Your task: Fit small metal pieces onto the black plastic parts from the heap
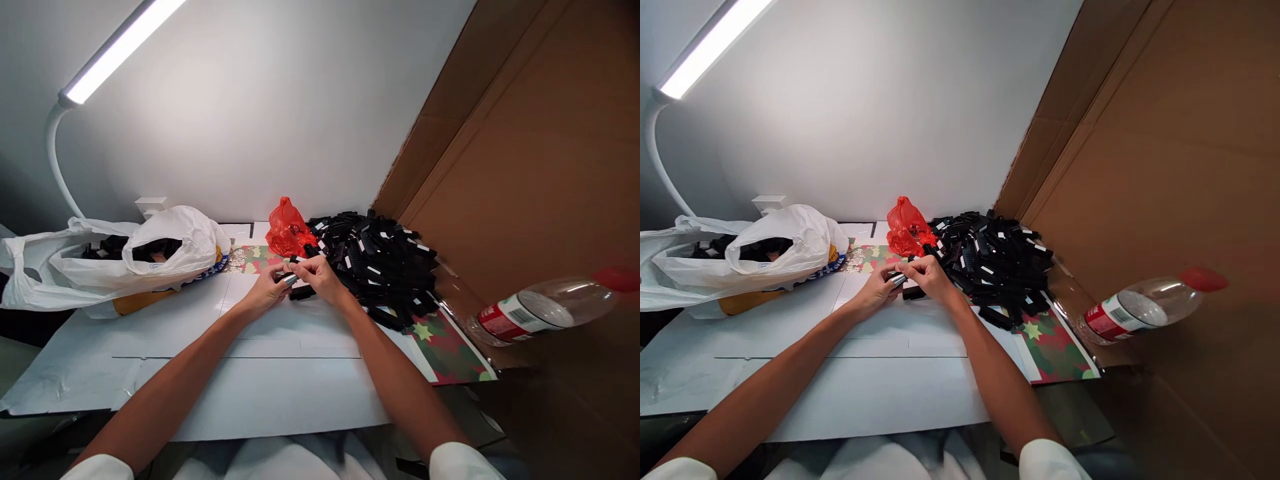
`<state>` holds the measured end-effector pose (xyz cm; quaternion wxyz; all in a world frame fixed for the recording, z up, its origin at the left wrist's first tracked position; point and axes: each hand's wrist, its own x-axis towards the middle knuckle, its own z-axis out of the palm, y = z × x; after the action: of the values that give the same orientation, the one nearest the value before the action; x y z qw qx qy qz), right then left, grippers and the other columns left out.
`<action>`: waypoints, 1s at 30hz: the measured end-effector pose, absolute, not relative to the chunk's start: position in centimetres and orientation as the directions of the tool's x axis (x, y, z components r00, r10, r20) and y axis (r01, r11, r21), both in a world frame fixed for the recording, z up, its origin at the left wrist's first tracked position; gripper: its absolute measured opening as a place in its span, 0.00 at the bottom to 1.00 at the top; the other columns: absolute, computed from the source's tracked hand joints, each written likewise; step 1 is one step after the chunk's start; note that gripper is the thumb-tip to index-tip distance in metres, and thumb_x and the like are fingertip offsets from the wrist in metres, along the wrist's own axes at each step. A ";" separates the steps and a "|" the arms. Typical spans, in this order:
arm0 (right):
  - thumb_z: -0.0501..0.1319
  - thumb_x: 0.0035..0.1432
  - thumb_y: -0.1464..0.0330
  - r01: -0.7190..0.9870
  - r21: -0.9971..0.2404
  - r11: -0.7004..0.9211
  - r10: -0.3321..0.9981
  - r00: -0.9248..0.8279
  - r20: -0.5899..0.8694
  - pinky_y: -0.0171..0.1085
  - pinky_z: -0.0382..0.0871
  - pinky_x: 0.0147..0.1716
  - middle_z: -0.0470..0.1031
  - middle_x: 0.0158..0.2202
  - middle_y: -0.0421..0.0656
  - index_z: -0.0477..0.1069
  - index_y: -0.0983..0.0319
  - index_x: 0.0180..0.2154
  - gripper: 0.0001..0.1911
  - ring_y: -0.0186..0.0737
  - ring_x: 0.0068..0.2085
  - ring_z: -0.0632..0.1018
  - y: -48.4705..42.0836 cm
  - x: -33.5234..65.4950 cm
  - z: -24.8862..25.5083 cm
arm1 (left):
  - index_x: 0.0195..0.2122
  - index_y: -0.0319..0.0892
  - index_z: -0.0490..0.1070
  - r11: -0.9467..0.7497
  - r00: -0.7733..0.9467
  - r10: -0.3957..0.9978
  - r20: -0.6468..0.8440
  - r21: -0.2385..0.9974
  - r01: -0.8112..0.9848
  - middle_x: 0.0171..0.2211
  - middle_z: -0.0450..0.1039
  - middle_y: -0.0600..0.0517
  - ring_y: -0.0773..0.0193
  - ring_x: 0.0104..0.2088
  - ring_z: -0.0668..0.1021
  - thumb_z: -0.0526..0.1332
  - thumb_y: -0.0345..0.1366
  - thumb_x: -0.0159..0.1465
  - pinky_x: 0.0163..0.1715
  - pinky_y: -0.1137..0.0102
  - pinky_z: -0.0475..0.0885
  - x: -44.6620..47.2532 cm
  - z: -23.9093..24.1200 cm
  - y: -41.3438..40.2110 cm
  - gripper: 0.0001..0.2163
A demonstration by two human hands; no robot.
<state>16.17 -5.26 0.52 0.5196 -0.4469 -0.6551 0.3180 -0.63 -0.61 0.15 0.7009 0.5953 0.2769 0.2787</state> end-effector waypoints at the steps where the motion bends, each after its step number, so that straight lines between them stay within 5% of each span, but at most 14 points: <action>1: 0.58 0.64 0.40 0.264 -0.875 0.406 0.913 -0.068 0.403 0.38 0.45 0.26 0.49 0.21 0.36 0.54 0.59 0.19 0.36 0.32 0.25 0.53 -5.3 16.3 0.6 | 0.32 0.43 0.65 0.115 0.687 0.725 -0.047 0.992 -0.053 0.20 0.57 0.62 0.77 0.16 0.57 0.75 0.52 0.54 0.17 0.75 0.48 -0.6 0.1 -0.6 0.23; 9: 0.52 0.72 0.44 0.520 -0.735 0.435 0.890 -0.127 0.438 0.38 0.55 0.31 0.58 0.22 0.39 0.61 0.59 0.21 0.33 0.37 0.28 0.60 -5.9 17.3 0.7 | 0.28 0.43 0.62 -0.159 0.621 0.772 0.136 0.987 -0.018 0.20 0.59 0.60 0.73 0.21 0.63 0.70 0.36 0.56 0.22 0.75 0.53 -0.6 -0.6 -0.3 0.14; 14: 0.50 0.73 0.46 0.557 -0.697 0.453 0.879 -0.149 0.452 0.39 0.57 0.34 0.64 0.23 0.40 0.64 0.59 0.23 0.32 0.39 0.29 0.62 -5.9 17.5 0.7 | 0.26 0.43 0.62 -0.159 0.616 0.776 0.137 0.987 -0.020 0.20 0.60 0.60 0.73 0.22 0.62 0.70 0.32 0.52 0.23 0.75 0.52 -0.4 -0.2 -0.2 0.13; 22: 0.41 0.72 0.39 0.570 -0.720 0.396 0.885 -0.026 0.466 0.39 0.54 0.31 0.62 0.23 0.39 0.58 0.58 0.23 0.36 0.38 0.27 0.63 -5.1 17.3 -0.1 | 0.30 0.44 0.64 -0.039 0.603 0.796 0.051 0.999 -0.033 0.17 0.59 0.62 0.75 0.18 0.58 0.71 0.42 0.56 0.19 0.76 0.49 -0.2 -0.3 -0.1 0.15; 30: 0.50 0.72 0.43 0.582 -0.734 0.350 0.884 0.054 0.464 0.38 0.51 0.28 0.57 0.21 0.37 0.59 0.58 0.23 0.32 0.35 0.25 0.59 -5.3 17.0 -0.3 | 0.41 0.48 0.63 0.196 0.579 0.808 -0.106 0.976 -0.094 0.17 0.56 0.65 0.76 0.13 0.51 0.70 0.51 0.57 0.16 0.77 0.39 -0.4 0.0 0.4 0.20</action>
<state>17.02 -5.28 -0.28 0.4766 -0.5477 -0.6692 0.1582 -0.41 0.40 -0.01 0.7006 0.5464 0.3270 0.3220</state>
